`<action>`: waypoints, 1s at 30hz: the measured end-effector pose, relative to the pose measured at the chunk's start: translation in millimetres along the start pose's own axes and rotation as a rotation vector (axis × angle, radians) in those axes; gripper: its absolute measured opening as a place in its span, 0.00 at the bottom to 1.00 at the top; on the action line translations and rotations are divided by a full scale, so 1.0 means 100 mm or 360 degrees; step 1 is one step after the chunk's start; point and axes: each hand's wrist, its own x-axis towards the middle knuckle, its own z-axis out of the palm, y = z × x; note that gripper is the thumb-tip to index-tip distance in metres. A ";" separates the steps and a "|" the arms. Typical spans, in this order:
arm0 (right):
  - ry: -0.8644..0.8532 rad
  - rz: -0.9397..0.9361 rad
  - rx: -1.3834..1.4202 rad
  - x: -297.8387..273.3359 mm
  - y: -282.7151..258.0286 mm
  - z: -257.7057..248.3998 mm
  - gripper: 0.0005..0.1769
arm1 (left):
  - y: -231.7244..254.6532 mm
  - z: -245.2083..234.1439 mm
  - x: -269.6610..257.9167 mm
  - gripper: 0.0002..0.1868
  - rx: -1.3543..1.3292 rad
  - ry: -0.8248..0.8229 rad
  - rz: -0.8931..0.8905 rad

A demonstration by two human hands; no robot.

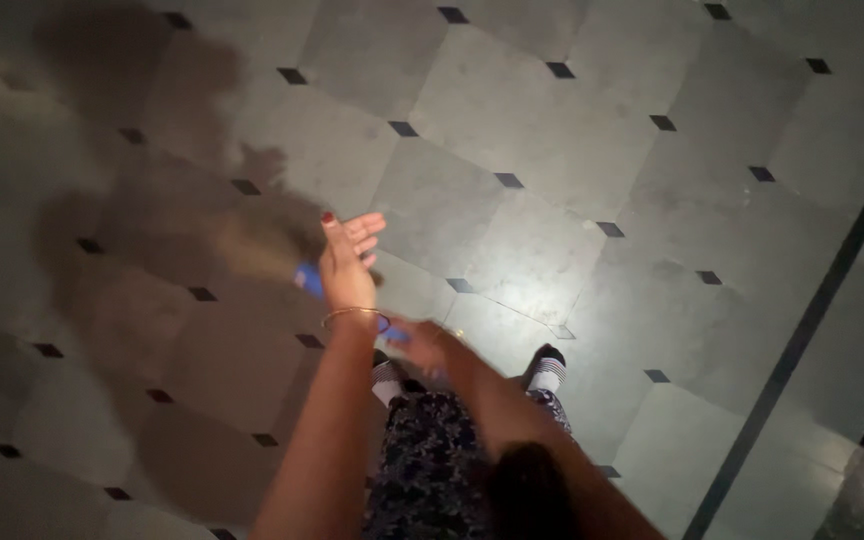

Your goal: The person sweeps the floor using a handheld broom and then gathers the debris into a red dustpan.

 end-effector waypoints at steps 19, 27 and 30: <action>0.1283 0.1059 0.0416 -2.11 2.30 -3.66 0.36 | -0.30 1.16 -0.28 0.43 0.0066 -0.0155 -0.0126; 0.1607 0.1084 0.0438 -2.68 2.67 -3.94 0.50 | -0.36 1.20 -0.20 0.42 -0.0019 -0.0162 -0.0116; 0.1582 0.0793 0.0374 -2.49 2.07 -3.45 0.57 | -0.30 0.95 -0.12 0.42 -0.0047 -0.0111 -0.0191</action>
